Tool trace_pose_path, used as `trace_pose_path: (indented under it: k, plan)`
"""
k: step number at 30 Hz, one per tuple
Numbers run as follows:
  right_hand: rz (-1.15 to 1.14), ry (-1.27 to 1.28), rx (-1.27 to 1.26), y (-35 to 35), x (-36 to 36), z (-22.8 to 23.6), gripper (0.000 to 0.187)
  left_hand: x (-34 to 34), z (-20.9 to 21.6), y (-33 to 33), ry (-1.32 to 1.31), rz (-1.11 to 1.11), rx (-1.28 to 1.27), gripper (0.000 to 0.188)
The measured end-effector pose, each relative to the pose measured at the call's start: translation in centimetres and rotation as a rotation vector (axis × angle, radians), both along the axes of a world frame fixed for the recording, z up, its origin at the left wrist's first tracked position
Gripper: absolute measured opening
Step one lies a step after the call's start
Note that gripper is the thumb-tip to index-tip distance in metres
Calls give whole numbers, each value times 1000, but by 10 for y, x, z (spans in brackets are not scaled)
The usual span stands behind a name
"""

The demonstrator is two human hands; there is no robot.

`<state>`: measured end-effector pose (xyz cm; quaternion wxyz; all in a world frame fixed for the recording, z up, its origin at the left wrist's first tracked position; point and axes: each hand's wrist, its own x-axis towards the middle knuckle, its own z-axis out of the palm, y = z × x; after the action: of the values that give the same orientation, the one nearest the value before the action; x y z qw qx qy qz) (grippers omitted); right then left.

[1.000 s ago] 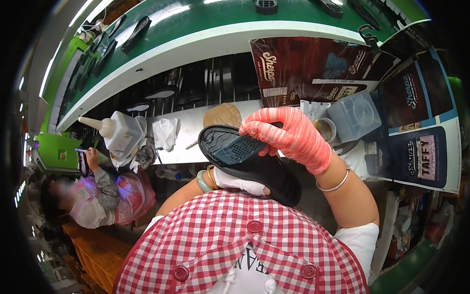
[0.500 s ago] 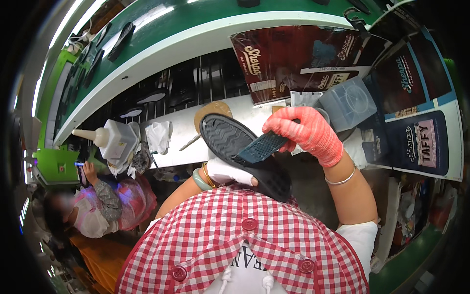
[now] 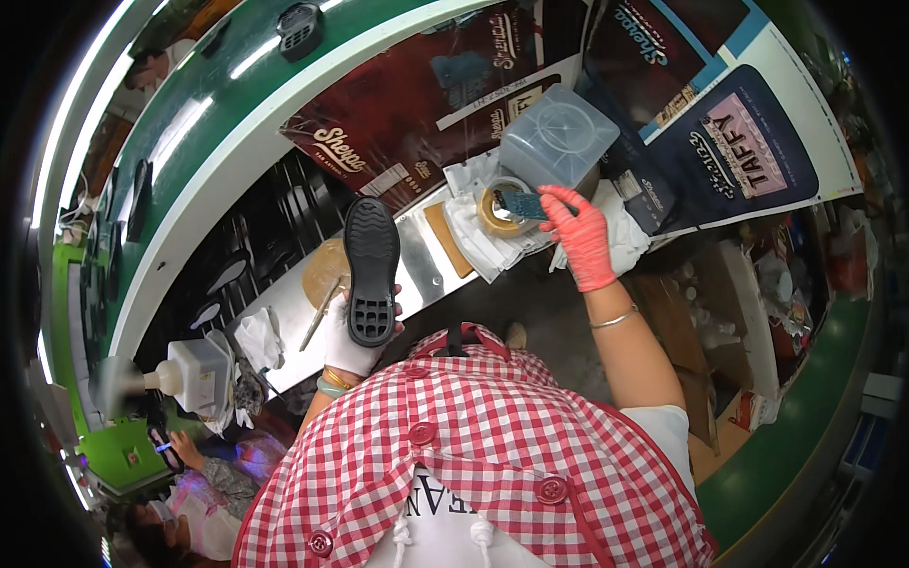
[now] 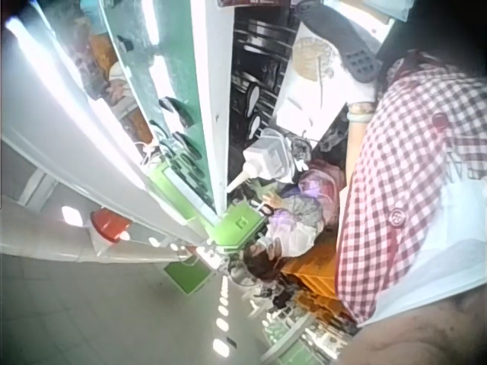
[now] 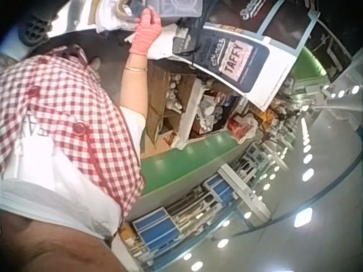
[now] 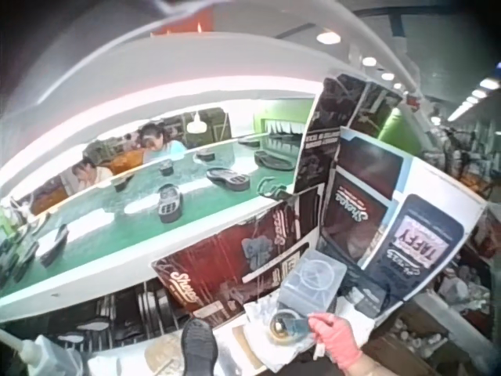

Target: The person cleans the soles of black slippers using a blue brush and a cleaning solution. They repeatedly dip the brush into a small container of liquid and scrub the textured bottom of the slippers, handling them one at a time.

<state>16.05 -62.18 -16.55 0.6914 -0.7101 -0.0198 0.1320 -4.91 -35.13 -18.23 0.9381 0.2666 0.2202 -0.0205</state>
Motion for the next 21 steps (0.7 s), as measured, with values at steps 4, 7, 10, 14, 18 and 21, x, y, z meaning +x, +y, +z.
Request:
trace_pose_path:
  k: [4, 7, 10, 14, 18, 21]
  plan:
    - [-18, -56, -120, 14, 1, -25, 24, 7, 6, -7, 70, 5, 83, 50]
    - [9, -106, -189, 18, 6, -44, 24, 5, 13, -11, 102, 3, 88, 45]
    - [12, -103, -173, 18, 9, -51, 24, 0, 7, -9, 116, 19, 80, 48]
    - [16, -1, -74, 15, 9, -49, 25, -8, 0, -5, 130, 36, 78, 50]
    - [-52, 214, 129, 12, 7, -46, 25, -8, 8, -7, 170, 131, 74, 53]
    - [52, 293, 460, 32, -7, -17, 23, -13, 4, -2, 53, 87, 75, 57]
